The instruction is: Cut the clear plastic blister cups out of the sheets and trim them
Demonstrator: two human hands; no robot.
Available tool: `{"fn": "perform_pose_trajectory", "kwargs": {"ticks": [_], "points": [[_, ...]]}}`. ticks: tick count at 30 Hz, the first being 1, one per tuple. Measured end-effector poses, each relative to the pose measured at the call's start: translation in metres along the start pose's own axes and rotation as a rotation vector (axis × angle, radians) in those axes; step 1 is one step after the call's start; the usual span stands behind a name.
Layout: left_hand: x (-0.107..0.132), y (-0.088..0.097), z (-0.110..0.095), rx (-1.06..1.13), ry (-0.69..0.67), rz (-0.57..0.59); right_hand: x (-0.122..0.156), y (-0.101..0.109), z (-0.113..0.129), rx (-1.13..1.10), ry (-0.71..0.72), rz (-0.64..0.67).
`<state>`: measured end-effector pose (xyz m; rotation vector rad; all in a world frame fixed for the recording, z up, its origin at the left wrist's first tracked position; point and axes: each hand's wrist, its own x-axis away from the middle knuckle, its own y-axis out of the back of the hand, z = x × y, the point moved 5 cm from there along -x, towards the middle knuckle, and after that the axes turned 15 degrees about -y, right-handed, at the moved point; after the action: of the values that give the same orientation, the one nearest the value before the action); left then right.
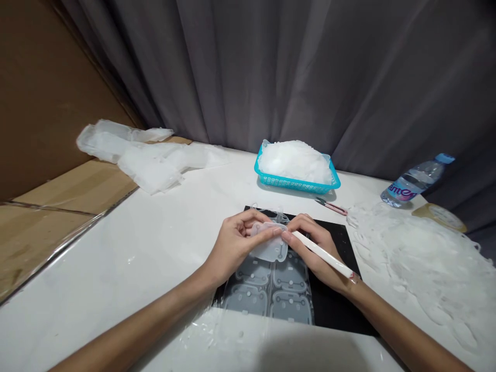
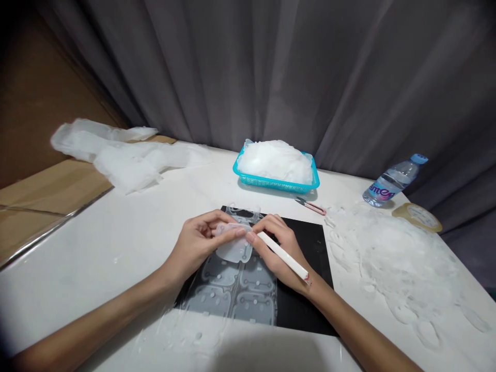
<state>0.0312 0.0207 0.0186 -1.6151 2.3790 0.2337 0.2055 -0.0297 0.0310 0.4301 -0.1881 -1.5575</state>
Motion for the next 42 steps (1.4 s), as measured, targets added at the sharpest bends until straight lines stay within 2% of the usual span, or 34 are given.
{"fn": "perform_pose_trajectory", "kwargs": {"ticks": [6,13,19,36,39,42], "points": [[-0.001,-0.001,0.001,0.057,0.036,0.014,-0.002,0.003,-0.011,-0.077,-0.095,0.027],[0.003,-0.001,0.001,-0.012,0.045,0.016,-0.004,0.001,-0.018,-0.093,-0.128,0.044],[0.003,-0.002,-0.001,0.021,0.04,0.018,-0.004,0.002,-0.022,-0.098,-0.178,0.05],[0.0,0.003,0.007,0.019,0.027,-0.007,-0.005,0.002,-0.02,-0.122,-0.185,0.031],[-0.001,0.002,0.009,0.051,0.036,0.026,-0.011,0.012,-0.016,-0.109,-0.154,-0.07],[-0.003,0.003,0.01,0.026,0.008,0.04,-0.027,0.041,-0.01,-0.063,-0.127,-0.364]]}}
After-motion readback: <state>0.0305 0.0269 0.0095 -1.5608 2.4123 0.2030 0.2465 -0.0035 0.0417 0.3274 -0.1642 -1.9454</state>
